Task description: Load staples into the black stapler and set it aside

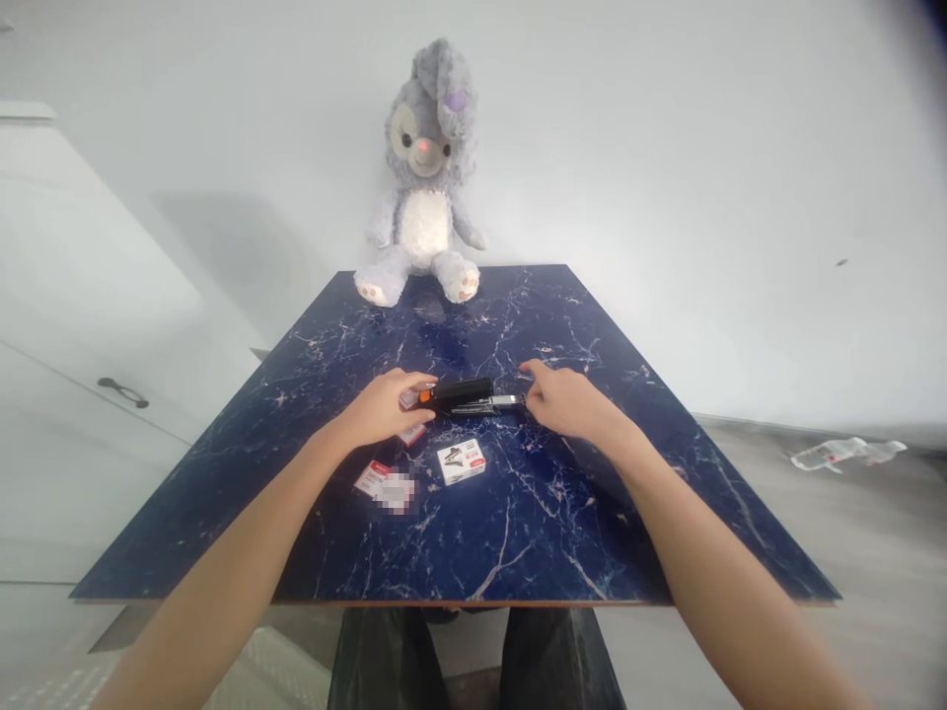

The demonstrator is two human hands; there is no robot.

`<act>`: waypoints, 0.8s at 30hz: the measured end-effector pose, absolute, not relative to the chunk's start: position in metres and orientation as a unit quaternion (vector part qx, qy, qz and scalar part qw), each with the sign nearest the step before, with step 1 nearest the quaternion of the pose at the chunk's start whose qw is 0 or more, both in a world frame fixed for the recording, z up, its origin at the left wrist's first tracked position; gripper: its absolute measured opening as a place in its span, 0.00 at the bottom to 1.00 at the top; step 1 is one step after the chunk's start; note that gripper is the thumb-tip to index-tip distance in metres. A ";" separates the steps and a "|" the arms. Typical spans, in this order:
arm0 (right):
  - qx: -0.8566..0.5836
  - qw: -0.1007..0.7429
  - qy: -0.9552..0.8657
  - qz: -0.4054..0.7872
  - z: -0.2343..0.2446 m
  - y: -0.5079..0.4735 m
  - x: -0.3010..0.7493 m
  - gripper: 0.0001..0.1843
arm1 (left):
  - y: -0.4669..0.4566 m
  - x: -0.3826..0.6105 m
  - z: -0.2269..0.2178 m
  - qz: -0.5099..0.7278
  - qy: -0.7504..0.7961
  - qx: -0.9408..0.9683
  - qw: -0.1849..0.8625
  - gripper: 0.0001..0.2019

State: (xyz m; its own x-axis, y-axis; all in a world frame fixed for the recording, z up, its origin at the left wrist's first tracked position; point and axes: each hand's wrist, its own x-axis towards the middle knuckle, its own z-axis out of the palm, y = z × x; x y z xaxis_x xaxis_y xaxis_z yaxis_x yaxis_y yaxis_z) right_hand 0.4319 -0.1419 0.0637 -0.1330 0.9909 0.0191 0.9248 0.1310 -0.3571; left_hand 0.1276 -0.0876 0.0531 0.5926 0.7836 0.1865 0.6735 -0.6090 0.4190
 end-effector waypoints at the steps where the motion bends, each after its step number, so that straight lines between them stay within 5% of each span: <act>1: -0.641 0.124 -0.749 0.112 0.062 -0.147 0.423 0.33 | -0.087 0.127 0.052 0.181 0.421 0.875 0.157 0.27; 6: -0.572 0.206 -0.793 0.038 0.040 -0.166 0.371 0.52 | -0.084 0.128 0.049 0.199 0.431 0.863 0.172 0.27; 10: -0.502 0.259 -0.822 0.068 0.025 -0.161 0.366 0.59 | -0.092 0.138 0.055 0.196 0.432 0.865 0.165 0.27; 15: -0.550 0.297 -0.771 0.120 0.020 -0.145 0.378 0.52 | -0.105 0.150 0.060 0.178 0.376 0.879 0.232 0.25; 20: -0.583 0.285 -0.751 0.126 0.021 -0.139 0.389 0.45 | -0.088 0.131 0.053 0.223 0.450 0.859 0.101 0.20; 24: -0.594 0.290 -0.730 0.173 0.024 -0.139 0.392 0.41 | -0.084 0.126 0.049 0.188 0.472 0.849 0.149 0.21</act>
